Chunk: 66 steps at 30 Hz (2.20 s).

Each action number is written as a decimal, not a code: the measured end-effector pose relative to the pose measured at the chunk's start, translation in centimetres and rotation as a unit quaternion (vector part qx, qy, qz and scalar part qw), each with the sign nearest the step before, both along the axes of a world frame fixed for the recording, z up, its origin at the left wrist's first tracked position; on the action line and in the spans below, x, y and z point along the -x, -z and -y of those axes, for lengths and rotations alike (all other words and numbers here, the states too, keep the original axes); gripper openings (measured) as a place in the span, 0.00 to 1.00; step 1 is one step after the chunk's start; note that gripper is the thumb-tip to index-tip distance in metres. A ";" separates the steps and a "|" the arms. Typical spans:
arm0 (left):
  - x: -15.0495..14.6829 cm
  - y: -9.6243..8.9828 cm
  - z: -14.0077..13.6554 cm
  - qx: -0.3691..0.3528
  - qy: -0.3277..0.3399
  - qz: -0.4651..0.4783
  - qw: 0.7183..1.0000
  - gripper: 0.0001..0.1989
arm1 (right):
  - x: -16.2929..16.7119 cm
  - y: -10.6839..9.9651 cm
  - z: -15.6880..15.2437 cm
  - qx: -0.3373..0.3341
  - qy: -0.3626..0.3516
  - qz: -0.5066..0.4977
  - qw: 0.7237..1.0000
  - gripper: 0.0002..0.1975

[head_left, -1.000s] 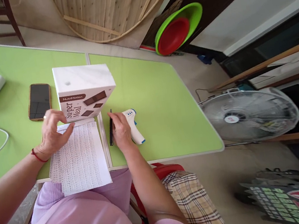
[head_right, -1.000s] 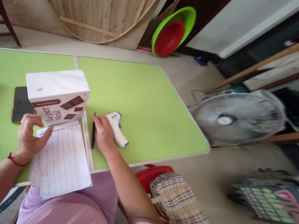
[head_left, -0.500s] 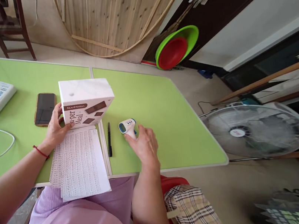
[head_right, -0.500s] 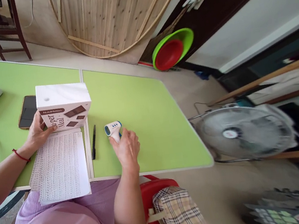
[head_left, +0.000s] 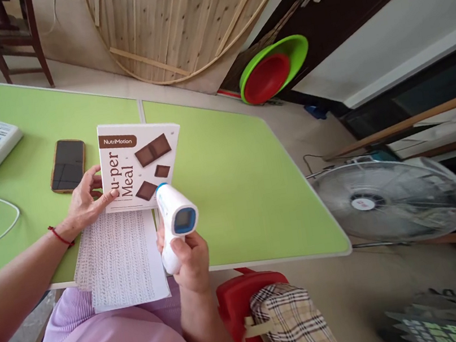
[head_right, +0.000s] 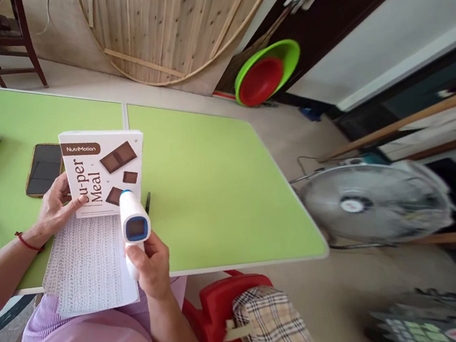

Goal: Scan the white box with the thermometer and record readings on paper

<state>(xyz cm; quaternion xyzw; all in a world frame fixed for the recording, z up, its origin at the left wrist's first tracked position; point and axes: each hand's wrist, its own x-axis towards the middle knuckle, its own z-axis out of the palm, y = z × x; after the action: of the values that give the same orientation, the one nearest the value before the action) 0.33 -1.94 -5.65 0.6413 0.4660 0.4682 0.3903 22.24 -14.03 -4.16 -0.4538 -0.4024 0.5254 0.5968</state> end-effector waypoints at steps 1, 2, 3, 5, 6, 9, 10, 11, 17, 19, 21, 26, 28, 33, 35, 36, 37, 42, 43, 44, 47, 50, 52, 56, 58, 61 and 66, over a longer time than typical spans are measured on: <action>0.0 0.0 0.0 0.007 0.008 0.004 1.000 0.40 | 0.4 0.3 0.0 0.015 -0.012 -0.014 1.000 0.16; 0.0 0.0 -0.1 0.012 0.017 0.011 1.000 0.40 | 0.7 0.5 -0.2 0.027 -0.017 -0.023 0.999 0.16; 0.0 -0.1 -0.1 0.015 0.024 0.017 0.999 0.40 | 0.9 0.7 -0.4 0.038 -0.019 -0.027 0.999 0.16; 0.0 -0.1 -0.1 0.014 0.030 0.017 0.999 0.40 | 1.0 1.1 -0.9 0.054 -0.023 -0.028 0.998 0.17; 0.0 -0.2 -0.2 0.012 0.028 0.015 0.999 0.40 | 1.1 1.2 -1.2 0.060 -0.025 -0.027 0.998 0.17; -0.1 -0.4 -0.1 0.012 0.025 0.018 0.999 0.40 | 1.3 1.6 -1.6 0.072 -0.015 -0.023 0.997 0.17; -0.1 -0.5 -0.1 0.015 0.027 0.022 0.999 0.40 | 1.4 1.7 -1.7 0.074 -0.008 -0.021 0.997 0.17; -0.1 -0.5 -0.1 0.017 0.029 0.025 0.999 0.40 | 1.5 1.8 -1.7 0.075 -0.003 -0.021 0.997 0.17; -0.1 -0.5 -0.2 0.021 0.034 0.037 0.999 0.42 | 2.1 2.4 -1.7 0.064 0.006 -0.006 0.998 0.17; -0.1 -0.5 -0.2 0.020 0.035 0.040 0.998 0.41 | 2.1 2.6 -1.7 0.063 0.007 -0.005 0.998 0.17; -0.1 -0.6 -0.2 0.020 0.035 0.040 0.998 0.41 | 2.1 2.7 -1.7 0.063 0.004 -0.006 0.998 0.17; -0.1 -0.6 -0.2 0.016 0.033 0.033 0.999 0.42 | 2.0 2.7 -1.7 0.069 -0.006 0.002 0.998 0.18; -0.1 -0.5 -0.2 0.011 0.034 0.034 0.999 0.42 | 2.0 2.7 -1.7 0.070 -0.009 0.012 0.997 0.19; 0.0 -0.5 -0.2 0.008 0.037 0.032 0.999 0.41 | 1.9 2.7 -1.7 0.069 -0.012 0.013 0.997 0.19; 0.0 -0.6 -0.2 0.007 0.035 0.030 0.999 0.41 | 1.9 2.7 -1.6 0.070 -0.012 0.015 0.997 0.19; -0.1 -0.6 -0.2 0.008 0.034 0.029 0.999 0.40 | 1.9 2.7 -1.6 0.071 -0.011 0.018 0.997 0.19; -0.1 -0.7 -0.1 0.010 0.034 0.029 0.999 0.40 | 1.9 2.7 -1.6 0.072 -0.011 0.020 0.997 0.19; 0.0 -0.7 -0.1 0.013 0.033 0.032 0.999 0.40 | 1.9 2.6 -1.6 0.069 -0.012 0.000 0.998 0.18; 0.0 -0.7 -0.1 0.011 0.033 0.033 0.999 0.40 | 1.9 2.6 -1.6 0.068 -0.011 -0.001 0.998 0.17; 0.0 -0.7 -0.1 0.010 0.033 0.034 0.999 0.40 | 1.9 2.6 -1.6 0.067 -0.010 -0.002 0.998 0.17; 0.0 -0.7 -0.2 0.011 0.035 0.034 0.999 0.40 | 1.9 2.7 -1.6 0.066 -0.013 -0.007 0.998 0.17; 0.0 -0.7 -0.1 0.013 0.034 0.031 0.999 0.40 | 2.0 2.7 -1.6 0.065 -0.019 -0.013 0.998 0.17; 0.0 -0.8 -0.1 0.013 0.036 0.031 0.999 0.40 | 2.0 2.6 -1.7 0.067 -0.017 -0.010 0.998 0.17; 0.0 -0.7 -0.2 0.018 0.039 0.033 0.999 0.41 | 2.2 2.6 -1.7 0.072 -0.013 -0.010 0.997 0.18; 0.0 -0.8 -0.2 0.017 0.039 0.033 0.999 0.41 | 2.2 2.5 -1.7 0.074 -0.014 -0.009 0.997 0.18; -0.1 -0.8 -0.1 0.016 0.040 0.035 0.998 0.39 | 2.1 2.6 -1.7 0.075 -0.015 -0.008 0.997 0.18; 0.0 -0.7 -0.2 0.021 0.037 0.035 0.998 0.41 | 2.1 2.6 -1.7 0.077 -0.018 -0.009 0.997 0.18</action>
<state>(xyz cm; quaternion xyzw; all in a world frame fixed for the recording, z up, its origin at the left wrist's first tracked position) 0.35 -1.77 -4.92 0.6328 0.4380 0.4656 0.4369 20.13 -12.30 -6.73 -0.4863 -0.3634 0.5694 0.5543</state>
